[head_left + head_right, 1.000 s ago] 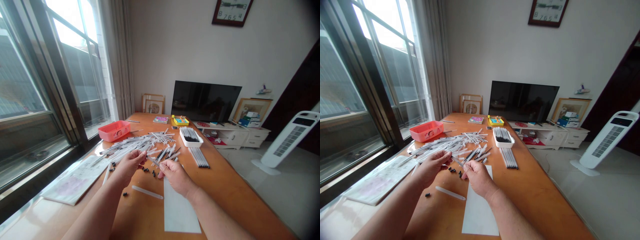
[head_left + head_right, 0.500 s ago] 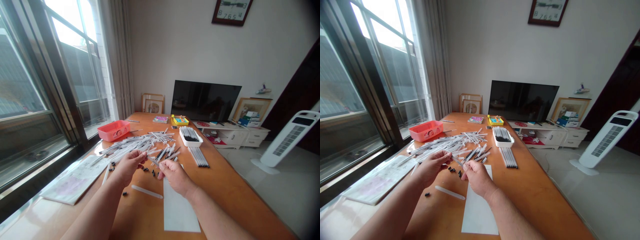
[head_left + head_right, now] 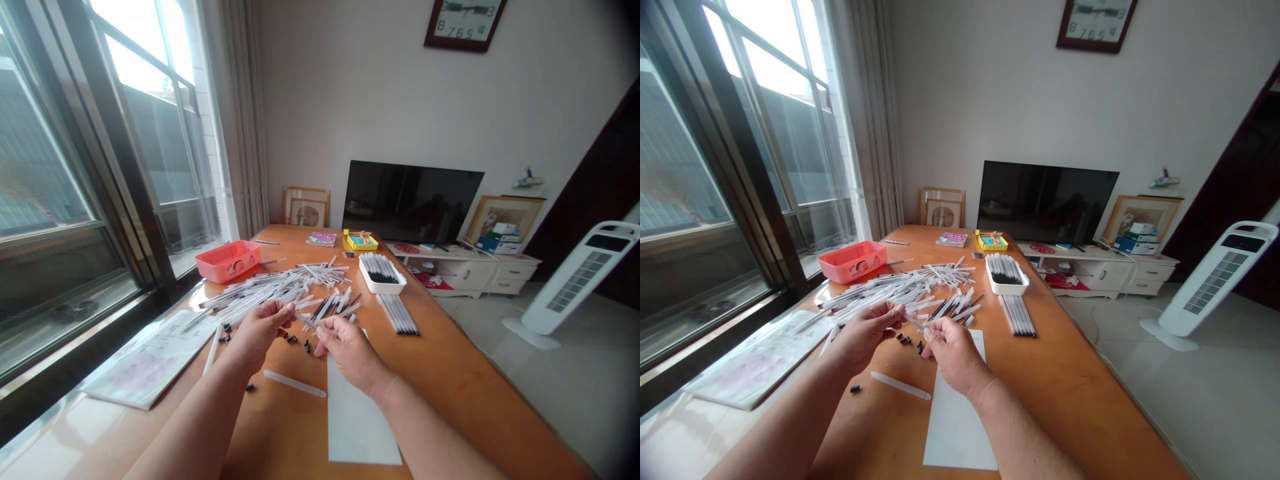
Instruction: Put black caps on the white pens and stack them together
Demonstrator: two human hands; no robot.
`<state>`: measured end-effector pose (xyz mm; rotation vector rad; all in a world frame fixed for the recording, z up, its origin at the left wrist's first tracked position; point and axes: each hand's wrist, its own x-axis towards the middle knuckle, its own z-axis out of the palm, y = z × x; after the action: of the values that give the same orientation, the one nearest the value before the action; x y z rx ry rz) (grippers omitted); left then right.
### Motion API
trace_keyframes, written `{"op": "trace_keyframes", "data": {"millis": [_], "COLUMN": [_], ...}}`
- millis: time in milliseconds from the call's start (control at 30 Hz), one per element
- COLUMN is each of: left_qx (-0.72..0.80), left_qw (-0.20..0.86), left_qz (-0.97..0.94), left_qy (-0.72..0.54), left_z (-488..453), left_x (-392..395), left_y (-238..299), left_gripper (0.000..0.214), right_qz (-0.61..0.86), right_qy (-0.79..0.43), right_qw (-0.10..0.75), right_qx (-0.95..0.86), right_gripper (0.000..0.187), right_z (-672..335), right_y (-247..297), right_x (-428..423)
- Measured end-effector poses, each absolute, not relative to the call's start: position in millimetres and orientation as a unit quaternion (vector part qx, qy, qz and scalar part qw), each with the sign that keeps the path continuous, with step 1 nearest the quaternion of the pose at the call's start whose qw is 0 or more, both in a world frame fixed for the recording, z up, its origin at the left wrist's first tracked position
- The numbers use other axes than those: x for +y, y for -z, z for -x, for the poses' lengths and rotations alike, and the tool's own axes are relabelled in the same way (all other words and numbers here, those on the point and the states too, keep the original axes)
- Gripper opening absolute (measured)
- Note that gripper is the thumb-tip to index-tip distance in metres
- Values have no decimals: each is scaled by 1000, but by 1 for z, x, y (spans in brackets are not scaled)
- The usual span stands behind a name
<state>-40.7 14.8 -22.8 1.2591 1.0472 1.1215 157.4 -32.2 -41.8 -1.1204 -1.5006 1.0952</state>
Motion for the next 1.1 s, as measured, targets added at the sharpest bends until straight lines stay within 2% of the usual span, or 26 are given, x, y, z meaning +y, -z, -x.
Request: {"op": "trace_keyframes", "data": {"millis": [200,433,600,700,900,1100], "left_qx": [415,346,356,345,312,323], "left_qw": [597,667,657,671,694,685], "left_qz": [-479,-439,-412,-413,-404,-398], "left_qy": [-491,-493,-521,-511,-508,-518], "left_z": [44,44,44,45,47,46], "left_x": [20,19,20,20,19,19], "left_y": [25,20,20,20,18,19], "left_gripper": [31,28,23,23,20,18], "right_qz": [459,456,427,444,421,437], "right_qy": [-430,-493,-501,-478,-514,-494], "right_qw": [488,431,479,477,414,465], "right_qx": [-606,-602,-581,-589,-623,-591], "right_gripper": [21,46,32,29,42,33], "right_z": [-158,-158,-155,-157,-159,-155], "right_y": [43,33,36,39,36,33], "right_x": [-30,-35,-35,-32,-37,-36]}}
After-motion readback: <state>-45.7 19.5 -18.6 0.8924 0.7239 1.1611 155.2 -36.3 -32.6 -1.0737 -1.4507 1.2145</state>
